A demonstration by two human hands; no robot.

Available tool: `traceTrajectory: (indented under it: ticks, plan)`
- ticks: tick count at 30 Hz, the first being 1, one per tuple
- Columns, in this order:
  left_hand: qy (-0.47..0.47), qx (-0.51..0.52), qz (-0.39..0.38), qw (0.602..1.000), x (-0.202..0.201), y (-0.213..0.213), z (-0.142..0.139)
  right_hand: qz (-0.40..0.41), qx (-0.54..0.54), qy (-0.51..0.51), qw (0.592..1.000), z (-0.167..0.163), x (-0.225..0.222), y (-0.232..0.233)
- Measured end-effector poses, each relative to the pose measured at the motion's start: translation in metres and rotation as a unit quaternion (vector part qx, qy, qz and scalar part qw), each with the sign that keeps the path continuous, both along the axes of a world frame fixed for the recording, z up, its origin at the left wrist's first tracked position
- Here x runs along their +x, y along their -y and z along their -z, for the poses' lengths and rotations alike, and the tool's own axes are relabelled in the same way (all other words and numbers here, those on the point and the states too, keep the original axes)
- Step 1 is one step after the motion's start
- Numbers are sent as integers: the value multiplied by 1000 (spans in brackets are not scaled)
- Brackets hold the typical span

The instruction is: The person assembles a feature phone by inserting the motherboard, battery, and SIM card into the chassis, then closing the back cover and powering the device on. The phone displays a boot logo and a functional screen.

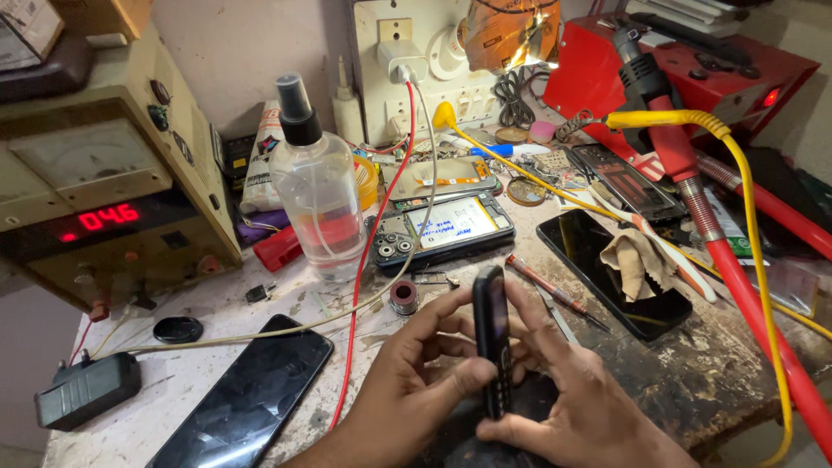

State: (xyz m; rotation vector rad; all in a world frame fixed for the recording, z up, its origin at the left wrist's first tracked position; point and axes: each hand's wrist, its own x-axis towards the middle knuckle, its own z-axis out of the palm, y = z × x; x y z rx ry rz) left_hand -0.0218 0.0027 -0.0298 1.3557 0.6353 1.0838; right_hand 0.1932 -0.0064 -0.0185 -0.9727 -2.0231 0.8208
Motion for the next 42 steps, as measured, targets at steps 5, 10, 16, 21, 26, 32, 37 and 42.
traceTrajectory:
  ticks: [5,10,16,21,26,32,37,42]
  plan:
    - [54,14,32,998,1,5,-8,25,43,23,998,7,4,-2]
    - [-6,-3,-28,1000,7,8,-9,136,-19,121,983,16,3,3]
    - [-144,175,-104,968,5,13,-7,51,72,-108,990,14,4,4]
    - [-310,370,-125,867,-1,20,-13,105,62,-120,985,6,21,4]
    - [-181,225,-53,956,-3,14,-20,85,-13,-253,964,8,30,-5]
    - [-48,79,83,992,-7,10,-17,62,-108,-364,923,15,31,-15]
    - [-79,152,61,983,-9,11,-13,75,-121,-343,929,14,31,-12]
    - [-144,147,16,978,-11,14,-13,74,-71,-279,955,12,34,-12]
